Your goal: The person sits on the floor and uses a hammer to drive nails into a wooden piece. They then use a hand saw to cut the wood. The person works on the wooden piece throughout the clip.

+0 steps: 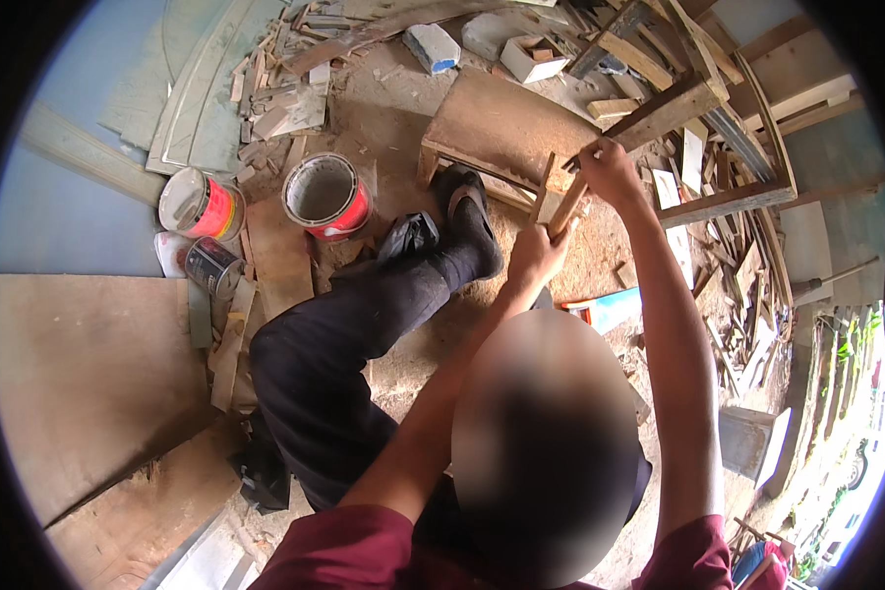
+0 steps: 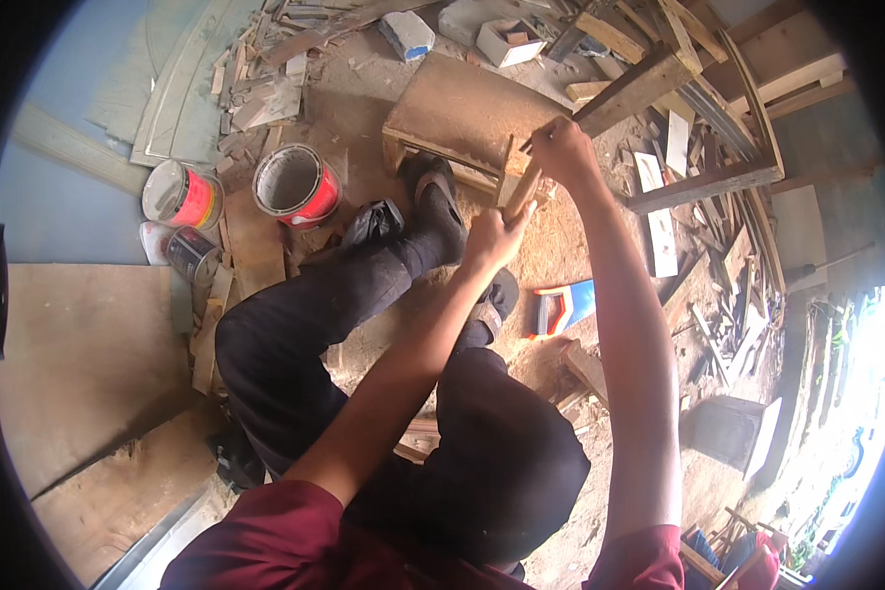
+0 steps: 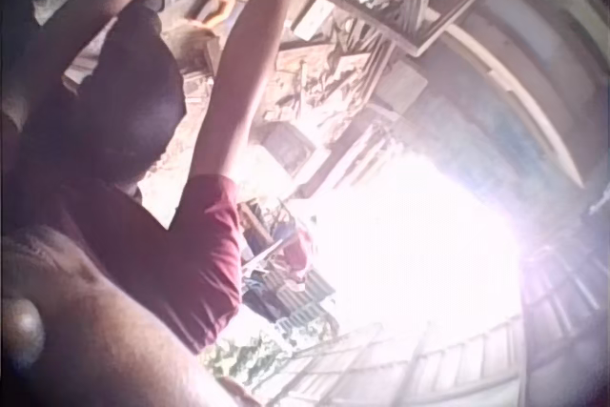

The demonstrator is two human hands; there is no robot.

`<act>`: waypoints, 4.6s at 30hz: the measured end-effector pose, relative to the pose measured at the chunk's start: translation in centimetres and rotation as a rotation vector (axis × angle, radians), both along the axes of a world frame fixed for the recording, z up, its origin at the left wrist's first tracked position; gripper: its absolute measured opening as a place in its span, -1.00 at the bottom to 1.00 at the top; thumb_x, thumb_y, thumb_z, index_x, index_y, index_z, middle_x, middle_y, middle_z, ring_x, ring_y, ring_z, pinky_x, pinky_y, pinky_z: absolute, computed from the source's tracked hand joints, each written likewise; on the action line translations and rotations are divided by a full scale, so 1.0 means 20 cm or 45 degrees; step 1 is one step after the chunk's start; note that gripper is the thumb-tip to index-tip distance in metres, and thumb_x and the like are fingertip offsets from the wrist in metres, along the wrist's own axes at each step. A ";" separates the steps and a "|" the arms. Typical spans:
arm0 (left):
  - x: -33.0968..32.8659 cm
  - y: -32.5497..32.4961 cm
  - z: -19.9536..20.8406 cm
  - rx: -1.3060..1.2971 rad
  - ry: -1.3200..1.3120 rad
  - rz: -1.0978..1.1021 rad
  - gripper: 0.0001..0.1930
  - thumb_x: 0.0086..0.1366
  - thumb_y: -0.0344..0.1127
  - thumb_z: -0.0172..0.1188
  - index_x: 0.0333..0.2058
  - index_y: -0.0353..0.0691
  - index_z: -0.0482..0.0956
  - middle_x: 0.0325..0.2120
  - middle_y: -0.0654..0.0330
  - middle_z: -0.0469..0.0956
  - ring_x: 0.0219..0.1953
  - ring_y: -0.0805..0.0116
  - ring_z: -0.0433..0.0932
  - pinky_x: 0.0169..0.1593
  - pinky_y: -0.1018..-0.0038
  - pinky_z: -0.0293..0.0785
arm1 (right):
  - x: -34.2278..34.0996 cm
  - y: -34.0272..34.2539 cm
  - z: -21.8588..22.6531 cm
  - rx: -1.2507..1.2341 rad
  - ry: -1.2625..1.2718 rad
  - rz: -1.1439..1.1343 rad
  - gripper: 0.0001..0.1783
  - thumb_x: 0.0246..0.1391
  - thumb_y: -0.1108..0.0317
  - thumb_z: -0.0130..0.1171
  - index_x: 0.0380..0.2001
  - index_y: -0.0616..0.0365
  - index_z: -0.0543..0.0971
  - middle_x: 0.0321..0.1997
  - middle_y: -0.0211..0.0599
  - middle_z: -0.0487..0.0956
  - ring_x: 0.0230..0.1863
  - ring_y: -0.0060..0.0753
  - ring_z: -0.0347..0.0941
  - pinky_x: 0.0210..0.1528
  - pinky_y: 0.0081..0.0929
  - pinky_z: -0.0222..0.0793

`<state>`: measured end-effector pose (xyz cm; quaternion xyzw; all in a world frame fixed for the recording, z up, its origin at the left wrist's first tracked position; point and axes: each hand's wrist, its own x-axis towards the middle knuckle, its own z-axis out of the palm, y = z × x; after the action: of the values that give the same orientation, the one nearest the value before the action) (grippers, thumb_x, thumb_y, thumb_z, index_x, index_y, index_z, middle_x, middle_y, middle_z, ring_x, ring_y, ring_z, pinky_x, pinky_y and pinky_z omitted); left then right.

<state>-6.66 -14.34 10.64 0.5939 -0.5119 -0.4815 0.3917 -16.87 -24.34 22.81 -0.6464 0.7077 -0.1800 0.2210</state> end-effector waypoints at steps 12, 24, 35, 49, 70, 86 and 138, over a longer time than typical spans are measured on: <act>0.05 0.02 -0.18 0.002 0.045 -0.007 -0.28 0.26 0.26 0.17 -0.70 -0.40 0.54 -0.82 -0.06 0.46 -0.69 0.04 0.58 -0.59 0.16 0.40 | 0.05 0.03 -0.18 -0.159 0.027 0.016 -0.67 0.12 0.22 0.03 -0.24 0.28 0.59 -0.25 0.22 0.64 -0.08 0.19 0.60 0.00 -0.10 0.48; 0.07 0.09 -0.15 0.060 0.113 -0.086 -0.31 0.26 0.27 0.18 -0.68 -0.35 0.54 -0.82 0.01 0.47 -0.71 0.10 0.56 -0.59 0.19 0.38 | 0.01 0.07 -0.22 -0.101 -0.040 -0.017 -0.65 0.10 0.20 0.08 -0.24 0.30 0.61 -0.40 0.02 0.69 -0.30 -0.11 0.68 -0.17 -0.28 0.55; 0.14 0.07 -0.07 0.244 0.425 -0.155 -0.45 0.20 0.17 0.31 -0.68 -0.23 0.49 -0.77 0.35 0.37 -0.65 0.51 0.31 -0.53 0.36 0.24 | 0.09 0.03 -0.15 0.106 -0.145 -0.129 -0.65 0.09 0.29 0.02 -0.20 0.38 0.57 -0.36 0.21 0.65 -0.36 0.01 0.68 -0.21 -0.21 0.63; 0.11 0.11 -0.33 0.205 0.567 -0.170 -0.63 0.25 -0.02 0.35 -0.58 -0.15 0.56 -0.70 0.50 0.32 -0.64 0.66 0.21 -0.56 0.54 0.10 | 0.14 0.12 -0.24 -0.069 0.044 -0.181 -0.65 0.09 0.26 0.00 -0.20 0.33 0.55 -0.22 0.28 0.62 -0.14 0.25 0.60 -0.02 -0.06 0.50; 0.85 0.50 0.09 -0.255 0.365 0.001 -0.79 0.37 -0.28 0.23 -0.19 -0.34 0.61 -0.28 0.27 0.64 -0.25 0.54 0.57 -0.07 0.60 0.45 | -0.36 1.15 -0.39 -0.694 -1.370 -1.181 -0.66 0.24 0.36 0.19 0.03 0.26 0.46 -0.11 -0.10 0.60 -0.16 -0.36 0.59 -0.18 -0.42 0.58; 0.52 0.45 -0.41 -0.001 -0.137 -0.302 -0.39 0.21 -0.07 0.40 0.03 -0.45 0.43 -0.08 -0.02 0.57 -0.05 0.27 0.56 0.06 0.42 0.48 | -0.91 1.87 -0.79 0.215 -0.264 -0.010 -0.62 0.06 0.31 0.31 -0.07 0.22 0.54 -0.22 0.04 0.65 -0.14 -0.06 0.62 -0.13 -0.23 0.48; 0.64 0.47 1.01 -0.722 0.478 -0.735 -0.22 0.06 -0.27 0.42 0.23 -0.35 0.26 0.08 0.00 0.50 0.13 0.28 0.49 0.21 0.33 0.40 | 0.11 1.19 0.15 -0.468 -0.419 0.321 -0.23 -0.02 0.03 0.43 0.14 0.27 0.42 0.00 0.12 0.57 0.08 0.16 0.49 0.12 -0.07 0.40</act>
<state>6.06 -4.96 30.80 0.1982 -0.6885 -0.5112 0.4747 -14.63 -0.58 25.90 -0.7206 0.5317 -0.3791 0.2328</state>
